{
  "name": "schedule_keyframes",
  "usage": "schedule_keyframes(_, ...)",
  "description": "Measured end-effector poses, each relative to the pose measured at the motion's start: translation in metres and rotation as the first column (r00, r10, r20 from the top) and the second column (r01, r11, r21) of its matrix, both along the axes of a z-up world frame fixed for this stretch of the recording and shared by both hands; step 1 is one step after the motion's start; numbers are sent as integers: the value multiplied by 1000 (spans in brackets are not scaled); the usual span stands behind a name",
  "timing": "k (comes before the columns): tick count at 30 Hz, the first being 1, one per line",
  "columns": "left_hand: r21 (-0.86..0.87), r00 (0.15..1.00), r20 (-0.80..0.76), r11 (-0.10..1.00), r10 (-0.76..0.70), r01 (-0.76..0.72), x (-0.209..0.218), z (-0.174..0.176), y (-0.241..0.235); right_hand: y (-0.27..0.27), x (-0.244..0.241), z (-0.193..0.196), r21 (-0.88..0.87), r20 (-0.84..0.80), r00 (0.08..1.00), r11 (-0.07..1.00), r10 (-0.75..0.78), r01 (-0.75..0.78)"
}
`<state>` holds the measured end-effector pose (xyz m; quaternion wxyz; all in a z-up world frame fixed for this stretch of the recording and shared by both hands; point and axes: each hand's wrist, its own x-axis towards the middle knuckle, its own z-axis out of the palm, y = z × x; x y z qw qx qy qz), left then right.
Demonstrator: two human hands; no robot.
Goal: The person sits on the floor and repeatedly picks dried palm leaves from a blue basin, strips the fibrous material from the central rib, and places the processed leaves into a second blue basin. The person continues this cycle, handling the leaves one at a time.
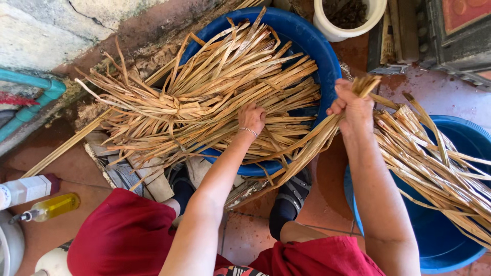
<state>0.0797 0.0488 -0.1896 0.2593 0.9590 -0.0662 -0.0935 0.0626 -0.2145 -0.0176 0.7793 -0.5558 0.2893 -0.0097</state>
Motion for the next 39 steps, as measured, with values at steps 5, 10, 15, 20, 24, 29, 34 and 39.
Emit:
schedule_keyframes(5,-511,997,6,857,77,-63,-22,47,5,9,1,-31,50,-237,970,996,-55,69)
schedule_keyframes(10,-601,980,-197,788,14,-132,-73,82,11,23,1,-38,198,-221,974,976,-44,89)
schedule_keyframes(15,-639,994,78,762,-78,110,-111,88,16,29,-3,-21,247,22,996,966,-85,77)
schedule_keyframes(20,-787,938,-250,614,-239,-54,-99,99,5,49,-23,11,191,91,996,982,-16,-2)
schedule_keyframes(24,-792,951,-275,594,-143,-140,-61,134,-29,75,-39,36,159,184,975,975,122,-152)
schedule_keyframes(29,-662,956,292,723,7,197,-41,173,-44,85,-48,38,267,254,951,932,177,-245)
schedule_keyframes(34,-424,947,313,881,-74,209,-42,199,-43,93,-40,33,242,164,986,969,11,-51)
schedule_keyframes(39,-198,981,76,962,-177,189,-48,215,-50,91,-21,50,101,211,973,992,-90,69)
